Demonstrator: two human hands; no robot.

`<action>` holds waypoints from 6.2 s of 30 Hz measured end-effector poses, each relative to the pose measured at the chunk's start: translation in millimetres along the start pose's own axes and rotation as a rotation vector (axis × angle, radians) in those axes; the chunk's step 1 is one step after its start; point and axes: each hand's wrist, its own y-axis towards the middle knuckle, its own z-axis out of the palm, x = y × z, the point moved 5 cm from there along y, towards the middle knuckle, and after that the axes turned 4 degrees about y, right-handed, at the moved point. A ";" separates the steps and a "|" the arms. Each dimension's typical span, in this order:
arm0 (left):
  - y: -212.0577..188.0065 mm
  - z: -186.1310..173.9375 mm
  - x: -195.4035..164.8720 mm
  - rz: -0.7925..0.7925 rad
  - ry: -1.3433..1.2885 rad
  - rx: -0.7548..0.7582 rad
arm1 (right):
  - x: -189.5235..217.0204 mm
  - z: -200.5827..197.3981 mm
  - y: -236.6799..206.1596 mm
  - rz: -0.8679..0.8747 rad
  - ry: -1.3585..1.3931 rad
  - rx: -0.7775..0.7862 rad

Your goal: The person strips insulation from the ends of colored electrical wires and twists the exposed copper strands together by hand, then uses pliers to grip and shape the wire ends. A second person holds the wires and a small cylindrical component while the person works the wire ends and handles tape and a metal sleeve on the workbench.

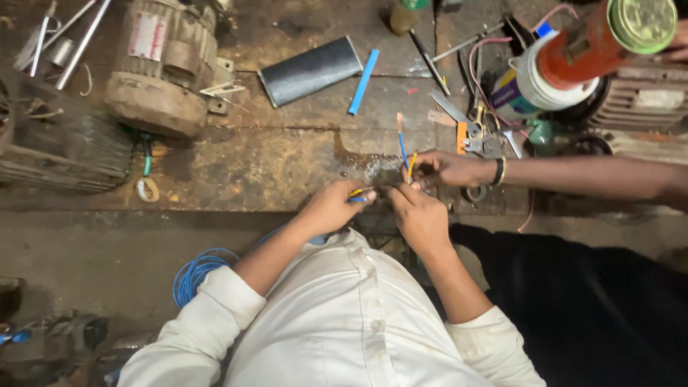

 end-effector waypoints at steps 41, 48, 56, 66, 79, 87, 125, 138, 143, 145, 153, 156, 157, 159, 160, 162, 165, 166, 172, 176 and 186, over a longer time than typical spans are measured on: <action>59.5 -155.8 124.7 0.140 0.645 -0.266 | -178.7 24.9 213.0 0.818 -0.432 0.456; 68.4 -153.9 181.4 -0.418 -0.603 -0.456 | -164.5 20.6 212.3 0.780 -0.376 0.373; 92.7 -129.6 133.4 -0.220 -0.312 -0.501 | -165.3 3.5 192.0 0.828 -0.547 0.382; 154.5 -140.2 126.3 -0.380 -0.850 -0.612 | -174.4 -8.5 156.0 1.108 0.395 0.124; 123.9 -167.6 132.1 -0.171 -0.514 -0.476 | 6.7 -1.6 75.3 0.765 1.169 -0.164; 111.4 -141.9 148.6 -0.019 0.133 -0.119 | 46.1 98.0 47.7 0.962 1.420 0.097; 139.7 -149.2 134.1 -0.211 -0.212 -0.329 | 73.2 207.2 73.0 1.007 1.466 0.284; 139.4 -139.8 143.9 -0.284 -0.312 -0.154 | 65.4 219.6 103.9 1.081 1.633 0.224; 153.1 -146.6 147.2 -0.340 -0.233 -0.159 | 64.4 223.5 99.3 1.128 1.565 0.222; 162.2 -156.2 144.2 -0.287 -0.155 -0.225 | 67.4 220.1 100.7 1.107 1.545 0.226; 168.6 -166.6 131.9 -0.198 -0.130 -0.200 | 52.1 212.2 130.2 1.295 1.596 0.299; 166.5 -165.1 133.3 -0.251 -0.189 -0.170 | 50.8 217.9 136.6 1.257 1.605 0.289; 166.0 -165.0 134.5 -0.265 -0.165 -0.165 | 50.7 219.3 137.8 1.206 1.589 0.267; 167.6 -165.2 138.2 -0.289 -0.113 -0.164 | 52.6 221.2 139.1 1.065 1.603 0.231; 168.9 -166.1 138.3 -0.250 -0.121 -0.188 | 53.1 221.3 139.1 0.996 1.610 0.216; 170.6 -167.3 138.9 -0.173 -0.130 -0.231 | 50.4 224.4 134.0 1.017 1.527 0.220; 177.8 -168.5 139.4 -0.117 -0.065 -0.264 | 49.8 224.5 130.6 0.998 1.487 0.241; 179.8 -170.4 139.4 -0.124 -0.026 -0.286 | 50.2 223.3 131.1 0.987 1.489 0.253; 189.5 -181.6 134.4 -0.132 0.065 -0.342 | 39.9 209.4 149.3 1.003 1.360 0.362; 183.5 -180.2 127.1 -0.137 0.041 -0.293 | 29.2 207.7 168.7 1.100 1.448 0.350; 180.5 -187.5 123.5 -0.148 -0.031 -0.177 | 53.6 195.1 173.1 1.025 1.333 0.273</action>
